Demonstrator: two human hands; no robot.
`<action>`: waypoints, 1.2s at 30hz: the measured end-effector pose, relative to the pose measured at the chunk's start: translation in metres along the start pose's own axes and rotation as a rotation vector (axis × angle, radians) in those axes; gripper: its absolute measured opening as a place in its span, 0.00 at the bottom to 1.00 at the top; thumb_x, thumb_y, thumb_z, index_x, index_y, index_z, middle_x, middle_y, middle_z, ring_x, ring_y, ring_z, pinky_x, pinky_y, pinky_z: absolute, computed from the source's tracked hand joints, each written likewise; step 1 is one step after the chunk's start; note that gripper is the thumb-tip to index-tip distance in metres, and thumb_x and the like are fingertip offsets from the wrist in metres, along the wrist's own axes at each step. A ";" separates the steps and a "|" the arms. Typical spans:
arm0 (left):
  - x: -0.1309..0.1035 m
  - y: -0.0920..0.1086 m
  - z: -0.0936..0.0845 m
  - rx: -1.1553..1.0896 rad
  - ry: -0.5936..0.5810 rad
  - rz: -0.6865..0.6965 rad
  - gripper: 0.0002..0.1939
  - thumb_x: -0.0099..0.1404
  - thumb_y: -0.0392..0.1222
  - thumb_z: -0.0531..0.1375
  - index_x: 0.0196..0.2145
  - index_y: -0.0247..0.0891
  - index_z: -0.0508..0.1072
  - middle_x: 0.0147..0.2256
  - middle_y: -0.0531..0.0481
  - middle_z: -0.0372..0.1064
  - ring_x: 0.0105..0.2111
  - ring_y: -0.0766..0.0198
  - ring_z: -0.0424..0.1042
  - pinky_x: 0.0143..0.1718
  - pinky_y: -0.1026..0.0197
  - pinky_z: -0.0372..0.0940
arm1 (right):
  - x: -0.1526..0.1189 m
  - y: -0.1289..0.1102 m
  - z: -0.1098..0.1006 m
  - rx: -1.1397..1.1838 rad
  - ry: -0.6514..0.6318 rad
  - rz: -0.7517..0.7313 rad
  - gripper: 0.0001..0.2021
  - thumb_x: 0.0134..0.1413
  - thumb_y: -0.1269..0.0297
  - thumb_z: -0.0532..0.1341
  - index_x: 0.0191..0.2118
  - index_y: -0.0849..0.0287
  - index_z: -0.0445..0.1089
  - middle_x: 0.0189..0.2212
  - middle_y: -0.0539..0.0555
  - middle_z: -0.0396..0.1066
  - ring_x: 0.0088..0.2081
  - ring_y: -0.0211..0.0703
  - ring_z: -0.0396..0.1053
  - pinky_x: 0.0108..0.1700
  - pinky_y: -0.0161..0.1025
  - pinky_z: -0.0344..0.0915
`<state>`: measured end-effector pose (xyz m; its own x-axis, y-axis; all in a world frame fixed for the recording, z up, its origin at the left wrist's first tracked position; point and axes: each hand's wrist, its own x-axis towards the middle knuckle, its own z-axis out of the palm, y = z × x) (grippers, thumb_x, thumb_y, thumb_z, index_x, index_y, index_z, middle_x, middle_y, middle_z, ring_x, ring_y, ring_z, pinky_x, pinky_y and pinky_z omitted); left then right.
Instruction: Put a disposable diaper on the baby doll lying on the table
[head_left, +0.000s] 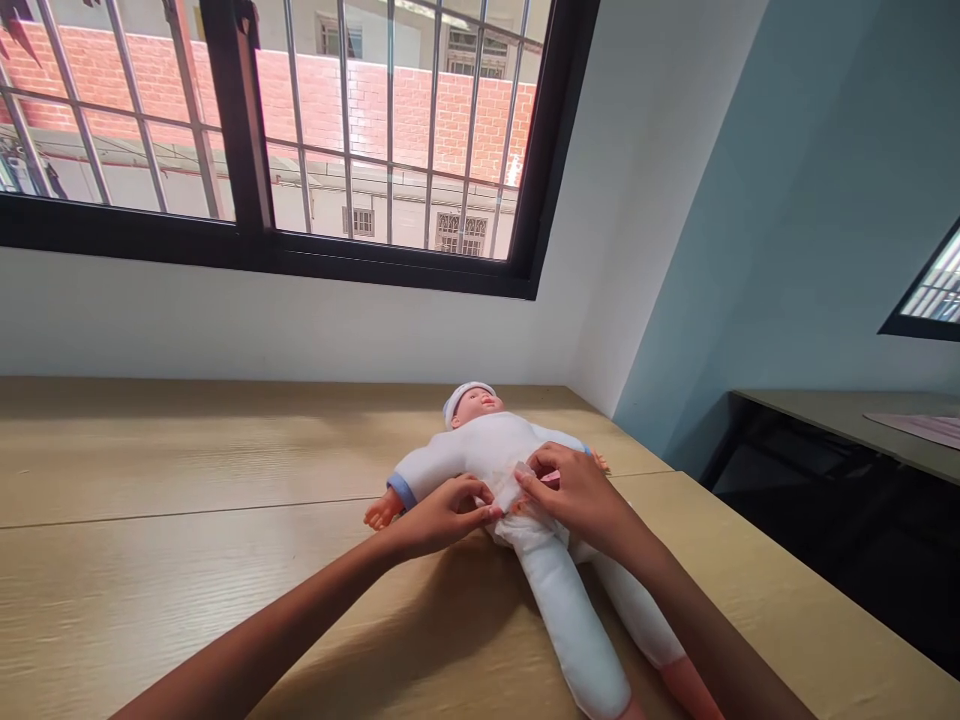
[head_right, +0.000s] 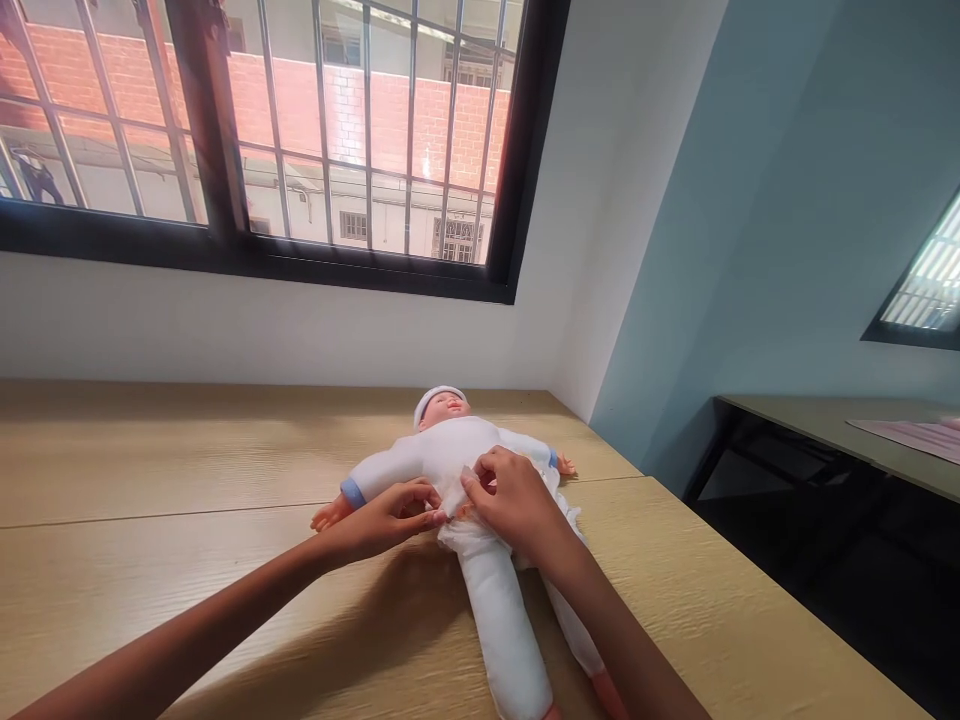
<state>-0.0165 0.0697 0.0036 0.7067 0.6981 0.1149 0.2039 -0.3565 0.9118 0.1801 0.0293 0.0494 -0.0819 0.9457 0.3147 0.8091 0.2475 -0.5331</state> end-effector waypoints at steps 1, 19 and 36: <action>0.000 -0.002 0.000 0.003 0.002 -0.008 0.19 0.62 0.58 0.58 0.30 0.36 0.70 0.28 0.53 0.62 0.30 0.64 0.59 0.30 0.62 0.55 | 0.000 0.001 -0.001 0.036 -0.005 0.018 0.10 0.53 0.61 0.58 0.25 0.59 0.69 0.31 0.55 0.73 0.35 0.45 0.70 0.38 0.40 0.67; 0.002 -0.009 0.004 -0.026 0.112 -0.025 0.20 0.61 0.60 0.57 0.32 0.37 0.66 0.33 0.49 0.66 0.35 0.59 0.64 0.35 0.60 0.61 | 0.000 0.000 -0.014 0.027 0.060 0.235 0.07 0.47 0.64 0.61 0.22 0.58 0.71 0.24 0.50 0.76 0.30 0.44 0.73 0.32 0.37 0.61; -0.002 -0.005 0.009 0.024 0.151 -0.003 0.20 0.64 0.52 0.57 0.46 0.35 0.66 0.35 0.48 0.68 0.38 0.56 0.68 0.39 0.58 0.63 | 0.011 0.036 0.001 0.150 0.064 0.176 0.11 0.40 0.60 0.67 0.27 0.59 0.66 0.24 0.48 0.70 0.28 0.41 0.68 0.30 0.37 0.61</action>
<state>-0.0130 0.0647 -0.0044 0.5962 0.7841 0.1722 0.2232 -0.3679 0.9027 0.2073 0.0490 0.0331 0.0936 0.9628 0.2535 0.7118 0.1133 -0.6931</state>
